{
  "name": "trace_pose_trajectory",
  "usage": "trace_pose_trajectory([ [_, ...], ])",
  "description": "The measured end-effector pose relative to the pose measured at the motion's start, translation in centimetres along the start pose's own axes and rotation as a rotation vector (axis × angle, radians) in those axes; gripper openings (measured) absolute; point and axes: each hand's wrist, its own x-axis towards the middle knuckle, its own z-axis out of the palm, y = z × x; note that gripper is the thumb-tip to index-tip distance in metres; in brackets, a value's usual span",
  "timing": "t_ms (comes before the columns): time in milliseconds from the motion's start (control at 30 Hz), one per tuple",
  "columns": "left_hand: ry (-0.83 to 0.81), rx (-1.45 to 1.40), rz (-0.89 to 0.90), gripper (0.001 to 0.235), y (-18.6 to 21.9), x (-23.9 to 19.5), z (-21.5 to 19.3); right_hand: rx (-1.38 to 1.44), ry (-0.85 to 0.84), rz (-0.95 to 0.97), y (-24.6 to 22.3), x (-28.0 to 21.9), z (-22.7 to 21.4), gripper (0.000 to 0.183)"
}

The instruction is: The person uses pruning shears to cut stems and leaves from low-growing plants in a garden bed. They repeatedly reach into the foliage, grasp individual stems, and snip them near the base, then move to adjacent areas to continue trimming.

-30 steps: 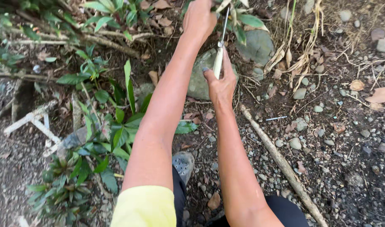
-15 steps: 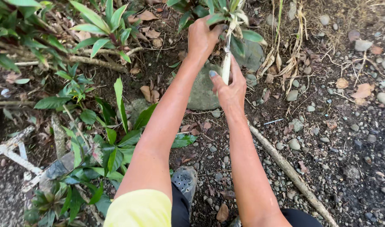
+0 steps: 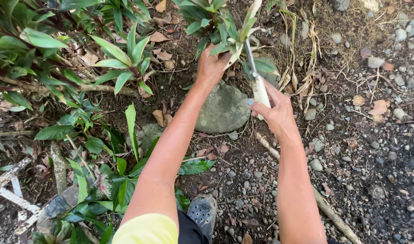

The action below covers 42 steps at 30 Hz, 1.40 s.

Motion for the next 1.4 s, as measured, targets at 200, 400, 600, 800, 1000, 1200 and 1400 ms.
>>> trace_pose_trajectory([
  [200, -0.078, -0.172, -0.091, 0.032, -1.2, -0.1, 0.0, -0.189, 0.029, -0.091, -0.6, 0.9, 0.5, 0.079],
  [400, -0.112, -0.032, -0.096, 0.03, -1.5, -0.3, 0.3, -0.165, 0.185, 0.265, -1.9, 0.9, -0.4, 0.074],
  [600, -0.07, 0.031, 0.001, 0.028, -1.8, -0.1, 0.1, -0.191, -0.025, 0.068, -2.1, -0.2, -3.1, 0.076],
  [800, 0.069, -0.049, -0.204, 0.02, -0.7, 0.4, -0.8, -0.102, -0.069, 0.166, -0.1, -1.0, -3.4, 0.063],
  [1000, 0.094, 0.239, -0.201, 0.02, 0.1, -0.1, -1.5, 0.042, -0.131, 0.283, 2.8, -0.4, -2.1, 0.06],
  [1200, 0.16, 0.275, 0.002, 0.022, -1.4, 0.4, -1.7, -0.149, -0.135, 0.279, 2.6, -0.1, -1.4, 0.063],
  [1400, 0.249, 0.318, -0.073, 0.017, -2.5, 0.6, -1.8, -0.774, -0.014, 0.218, -0.6, 1.3, 0.1, 0.078],
])
